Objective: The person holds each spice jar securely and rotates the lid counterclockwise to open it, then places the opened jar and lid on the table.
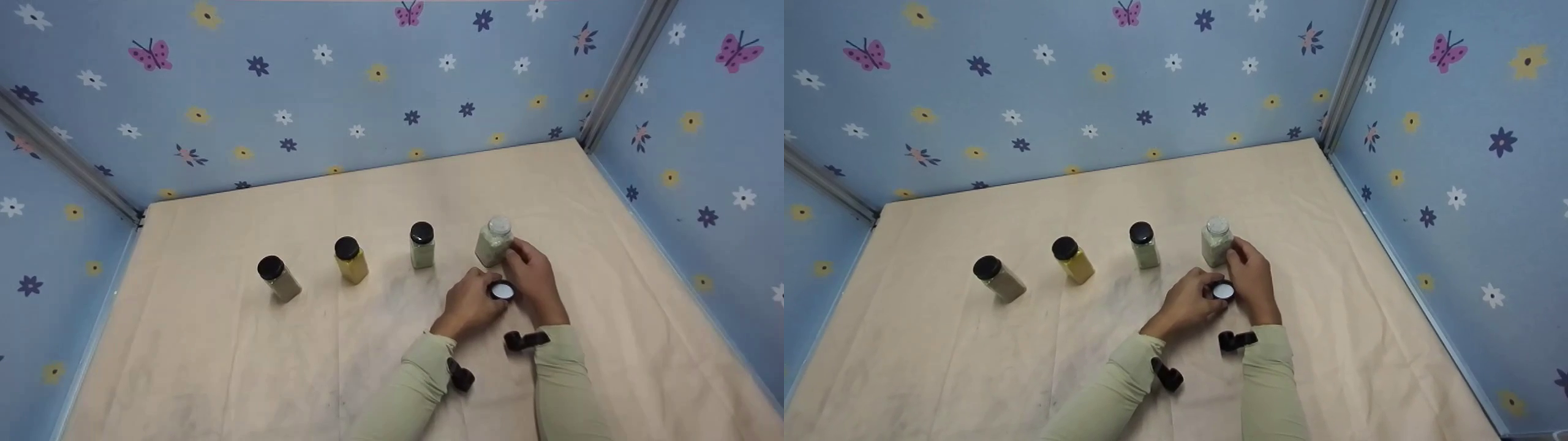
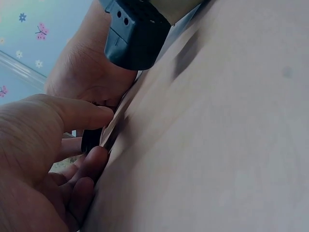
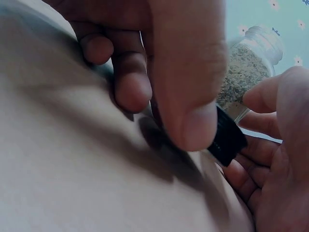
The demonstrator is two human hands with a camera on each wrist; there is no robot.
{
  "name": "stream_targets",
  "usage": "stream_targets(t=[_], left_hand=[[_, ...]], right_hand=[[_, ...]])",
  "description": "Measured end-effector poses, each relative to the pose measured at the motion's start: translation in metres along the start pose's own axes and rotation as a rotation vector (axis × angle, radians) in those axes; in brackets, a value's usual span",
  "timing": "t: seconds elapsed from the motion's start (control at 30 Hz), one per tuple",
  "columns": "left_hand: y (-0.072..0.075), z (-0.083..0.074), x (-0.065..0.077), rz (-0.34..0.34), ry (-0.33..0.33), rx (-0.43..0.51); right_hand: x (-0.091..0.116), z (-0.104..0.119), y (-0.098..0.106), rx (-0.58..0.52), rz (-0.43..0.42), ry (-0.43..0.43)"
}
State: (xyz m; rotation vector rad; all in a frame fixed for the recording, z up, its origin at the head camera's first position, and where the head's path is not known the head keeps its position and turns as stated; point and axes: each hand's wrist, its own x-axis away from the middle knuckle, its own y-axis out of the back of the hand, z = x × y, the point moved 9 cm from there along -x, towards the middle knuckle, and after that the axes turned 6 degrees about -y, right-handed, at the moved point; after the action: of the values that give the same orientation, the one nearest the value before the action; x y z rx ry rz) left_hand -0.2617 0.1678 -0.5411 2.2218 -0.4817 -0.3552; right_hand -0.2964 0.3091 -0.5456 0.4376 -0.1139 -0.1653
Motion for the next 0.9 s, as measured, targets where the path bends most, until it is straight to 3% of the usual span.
stream_targets(t=[0.27, 0.57, 0.73, 0.9], left_hand=[[0.001, -0.001, 0.001, 0.005, -0.01, 0.005], [-0.001, -0.002, 0.0, 0.023, 0.001, -0.023], [-0.004, -0.002, -0.001, 0.028, -0.003, -0.026], [-0.005, -0.004, 0.0, 0.031, -0.021, -0.028]], right_hand=[[0.002, 0.002, 0.002, 0.047, -0.047, -0.021], [0.008, 0.006, 0.013, 0.016, -0.212, -0.064], [0.013, 0.009, 0.021, -0.097, -0.336, -0.06], [0.02, 0.018, 0.022, -0.199, -0.403, 0.005]])
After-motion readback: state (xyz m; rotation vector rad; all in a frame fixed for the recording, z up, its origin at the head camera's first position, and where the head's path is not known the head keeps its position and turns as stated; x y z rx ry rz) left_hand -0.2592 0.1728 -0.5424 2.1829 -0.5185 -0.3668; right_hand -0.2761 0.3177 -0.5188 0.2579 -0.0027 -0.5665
